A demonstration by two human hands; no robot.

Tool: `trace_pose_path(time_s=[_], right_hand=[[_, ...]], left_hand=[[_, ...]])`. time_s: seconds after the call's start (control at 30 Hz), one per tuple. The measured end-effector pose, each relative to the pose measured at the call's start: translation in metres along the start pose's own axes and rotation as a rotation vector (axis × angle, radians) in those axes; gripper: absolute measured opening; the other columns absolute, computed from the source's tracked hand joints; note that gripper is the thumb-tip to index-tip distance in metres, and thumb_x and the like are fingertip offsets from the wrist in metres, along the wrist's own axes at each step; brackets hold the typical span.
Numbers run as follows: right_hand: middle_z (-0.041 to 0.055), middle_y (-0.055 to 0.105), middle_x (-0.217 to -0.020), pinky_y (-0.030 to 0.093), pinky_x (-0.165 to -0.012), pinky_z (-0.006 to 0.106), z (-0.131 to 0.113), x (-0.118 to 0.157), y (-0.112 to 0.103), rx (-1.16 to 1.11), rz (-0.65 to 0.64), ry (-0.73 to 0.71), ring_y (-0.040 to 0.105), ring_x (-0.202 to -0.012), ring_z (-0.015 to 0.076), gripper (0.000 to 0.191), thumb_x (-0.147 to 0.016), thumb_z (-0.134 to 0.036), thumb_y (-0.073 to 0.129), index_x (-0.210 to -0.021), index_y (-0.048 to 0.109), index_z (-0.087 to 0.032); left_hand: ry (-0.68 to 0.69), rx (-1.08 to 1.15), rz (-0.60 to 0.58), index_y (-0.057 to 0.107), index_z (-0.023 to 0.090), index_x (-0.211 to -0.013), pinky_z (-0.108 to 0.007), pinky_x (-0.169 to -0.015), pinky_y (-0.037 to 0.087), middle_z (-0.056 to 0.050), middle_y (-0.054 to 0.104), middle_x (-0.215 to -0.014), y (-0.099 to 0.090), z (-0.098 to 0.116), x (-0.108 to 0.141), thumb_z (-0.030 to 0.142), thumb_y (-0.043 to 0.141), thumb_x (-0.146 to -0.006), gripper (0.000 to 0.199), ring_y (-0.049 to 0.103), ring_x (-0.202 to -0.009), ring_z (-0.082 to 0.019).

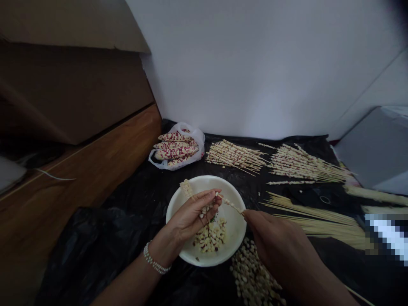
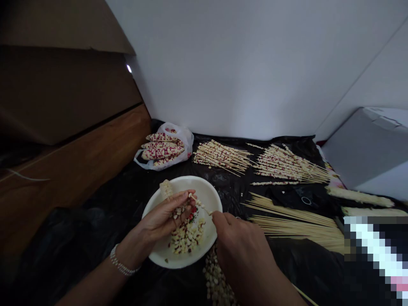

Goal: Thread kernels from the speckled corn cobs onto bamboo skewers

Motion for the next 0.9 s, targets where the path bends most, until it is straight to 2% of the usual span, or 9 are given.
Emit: trace_pose_path(time_s=[0.17, 0.43, 0.67, 0.9], right_hand=[[0.0003, 0.061, -0.062, 0.024, -0.044, 0.028, -0.005, -0.002, -0.004, 0.094, 0.060, -0.041, 0.054, -0.045, 0.0151, 0.034, -0.078, -0.003, 0.036, -0.090, 0.065, -0.017], [0.0002, 0.058, -0.059, 0.028, -0.047, 0.030, -0.016, -0.001, -0.017, 0.240, 0.142, -0.094, 0.055, -0.048, 0.0170, 0.036, -0.071, 0.001, 0.043, -0.093, 0.066, -0.015], [0.0050, 0.062, -0.065, 0.035, -0.050, 0.031, -0.029, 0.003, -0.009, 0.324, 0.172, -0.130, 0.055, -0.051, 0.0168, 0.038, -0.072, 0.000, 0.044, -0.101, 0.068, -0.007], [0.0046, 0.060, -0.063, 0.034, -0.047, 0.029, -0.032, 0.003, -0.001, 0.359, 0.206, -0.138, 0.052, -0.047, 0.0144, 0.038, -0.073, 0.001, 0.044, -0.103, 0.068, -0.003]], left_hand=[[0.013, 0.066, 0.021, 0.071, 0.013, -0.104, -0.014, -0.075, 0.053, -0.004, 0.071, -0.083, 0.001, -0.002, 0.000, 0.015, 0.070, -0.079, 0.024, 0.066, -0.076, -0.008], [0.017, 0.115, 0.079, 0.072, 0.015, -0.095, -0.015, -0.075, 0.052, -0.003, 0.072, -0.086, -0.004, -0.005, -0.002, 0.009, 0.069, -0.078, 0.018, 0.064, -0.075, -0.007], [0.015, 0.170, 0.116, 0.071, 0.012, -0.095, -0.014, -0.078, 0.053, -0.004, 0.071, -0.092, -0.003, -0.003, -0.001, 0.005, 0.069, -0.077, 0.018, 0.064, -0.077, -0.006], [0.000, 0.217, 0.093, 0.071, 0.011, -0.095, -0.014, -0.077, 0.054, -0.004, 0.072, -0.092, -0.001, -0.004, -0.002, 0.007, 0.068, -0.079, 0.017, 0.065, -0.076, -0.006]])
Point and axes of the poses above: each hand's wrist, its own x-axis away from the middle knuckle, its own y-axis out of the palm, z = x × y, the point moved 7 cm from there along -x, towards the middle knuckle
